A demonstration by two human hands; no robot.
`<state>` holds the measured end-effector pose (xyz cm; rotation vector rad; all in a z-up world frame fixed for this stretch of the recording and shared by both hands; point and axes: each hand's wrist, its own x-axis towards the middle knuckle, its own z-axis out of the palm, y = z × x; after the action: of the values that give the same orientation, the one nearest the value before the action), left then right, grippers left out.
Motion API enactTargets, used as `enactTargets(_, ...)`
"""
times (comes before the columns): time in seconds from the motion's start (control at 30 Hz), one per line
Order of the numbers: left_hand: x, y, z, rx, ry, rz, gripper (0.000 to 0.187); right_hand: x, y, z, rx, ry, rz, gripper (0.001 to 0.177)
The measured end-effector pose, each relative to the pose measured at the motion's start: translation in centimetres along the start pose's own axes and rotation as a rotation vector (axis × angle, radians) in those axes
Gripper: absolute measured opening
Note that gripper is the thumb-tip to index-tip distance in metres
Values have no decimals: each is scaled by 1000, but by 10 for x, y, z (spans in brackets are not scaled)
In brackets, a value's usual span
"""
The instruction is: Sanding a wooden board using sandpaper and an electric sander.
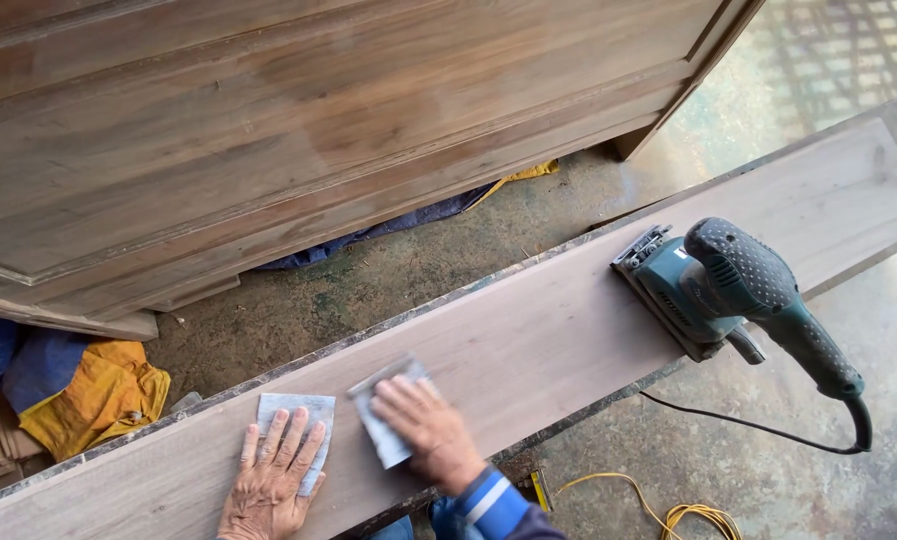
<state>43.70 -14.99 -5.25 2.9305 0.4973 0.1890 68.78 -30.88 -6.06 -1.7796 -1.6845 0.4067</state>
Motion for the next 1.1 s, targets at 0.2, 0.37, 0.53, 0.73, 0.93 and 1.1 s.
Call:
enactTargets(0.2, 2, 3, -6, 0, -14, -28, 70, -28, 198, -108, -349, 376, 534, 49)
enactTargets(0.37, 4, 8, -12, -23, -50, -63, 71, 38, 109, -54, -345, 335, 410, 61)
enactTargets(0.53, 10, 9, -19, -16, -65, -56, 70, 80, 60, -11, -164, 58, 172, 62)
enactTargets(0.73, 7, 6, -17, -92, -61, -135, 70, 50, 136, -112, -163, 63, 119, 62)
enactTargets(0.93, -1, 6, -23, -187, -123, -146, 72, 74, 111, -48, -452, -77, 300, 58)
enactTargets(1.1, -1, 10, -13, -171, -113, -99, 70, 140, -34, 37, -66, -56, -64, 66)
